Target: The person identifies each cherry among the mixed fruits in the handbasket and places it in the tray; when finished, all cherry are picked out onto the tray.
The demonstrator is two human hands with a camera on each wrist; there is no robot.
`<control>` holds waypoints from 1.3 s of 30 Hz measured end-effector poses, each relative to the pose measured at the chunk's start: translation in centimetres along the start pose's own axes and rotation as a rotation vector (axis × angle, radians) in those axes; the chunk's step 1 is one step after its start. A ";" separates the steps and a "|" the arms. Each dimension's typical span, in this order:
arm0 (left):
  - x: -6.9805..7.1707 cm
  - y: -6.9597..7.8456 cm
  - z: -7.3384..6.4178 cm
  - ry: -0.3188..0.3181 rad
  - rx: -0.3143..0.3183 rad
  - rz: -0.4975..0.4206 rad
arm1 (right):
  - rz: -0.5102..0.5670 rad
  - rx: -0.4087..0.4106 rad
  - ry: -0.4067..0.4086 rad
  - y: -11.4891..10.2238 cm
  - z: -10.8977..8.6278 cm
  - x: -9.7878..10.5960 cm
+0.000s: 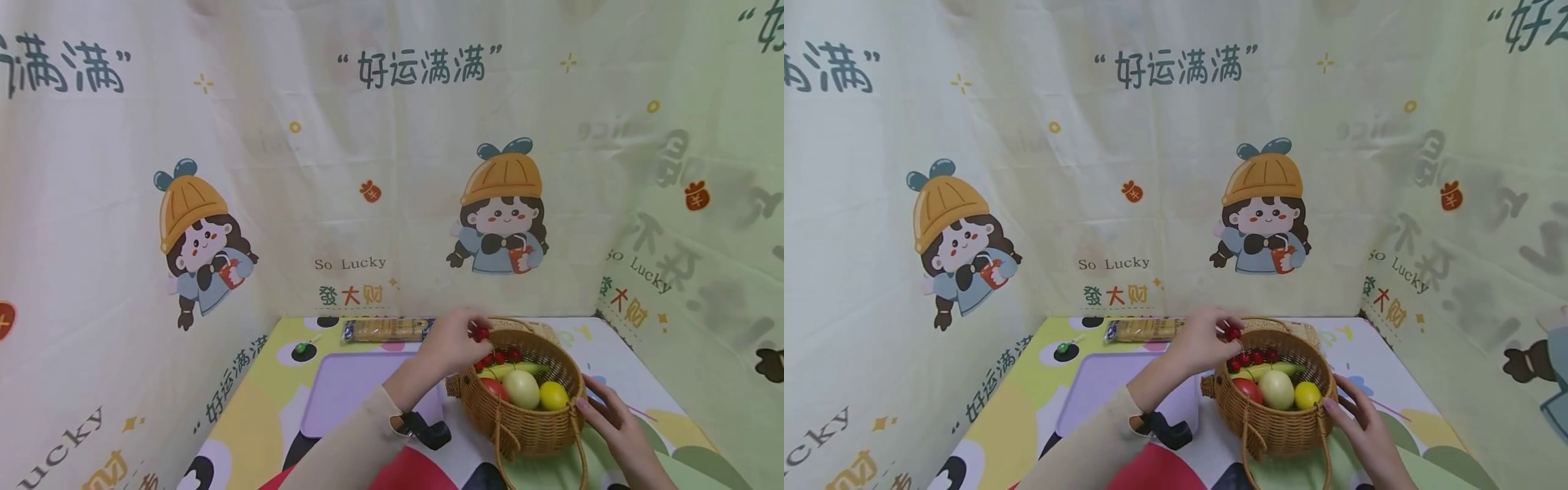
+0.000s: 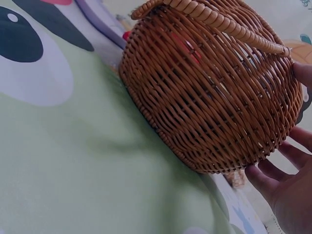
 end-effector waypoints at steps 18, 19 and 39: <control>6.8 -13.5 -1.8 0.176 0.225 0.063 | -0.017 0.003 -0.001 -0.1 0.1 -0.2; 7.0 -14.2 -2.0 0.183 0.237 0.070 | -0.015 0.006 0.000 -0.1 0.1 -0.2; 6.1 -24.5 -5.1 0.219 0.389 0.201 | -0.007 0.011 0.013 0.0 0.1 0.0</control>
Point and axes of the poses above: each hand's wrist, its own z-axis towards the middle knuckle, its own x-axis out of the back of the hand, y = z × x, the point moved 7 cm from there along z, towards the middle knuckle, and after that the axes turned 14 degrees about y, right-handed, at the moved point
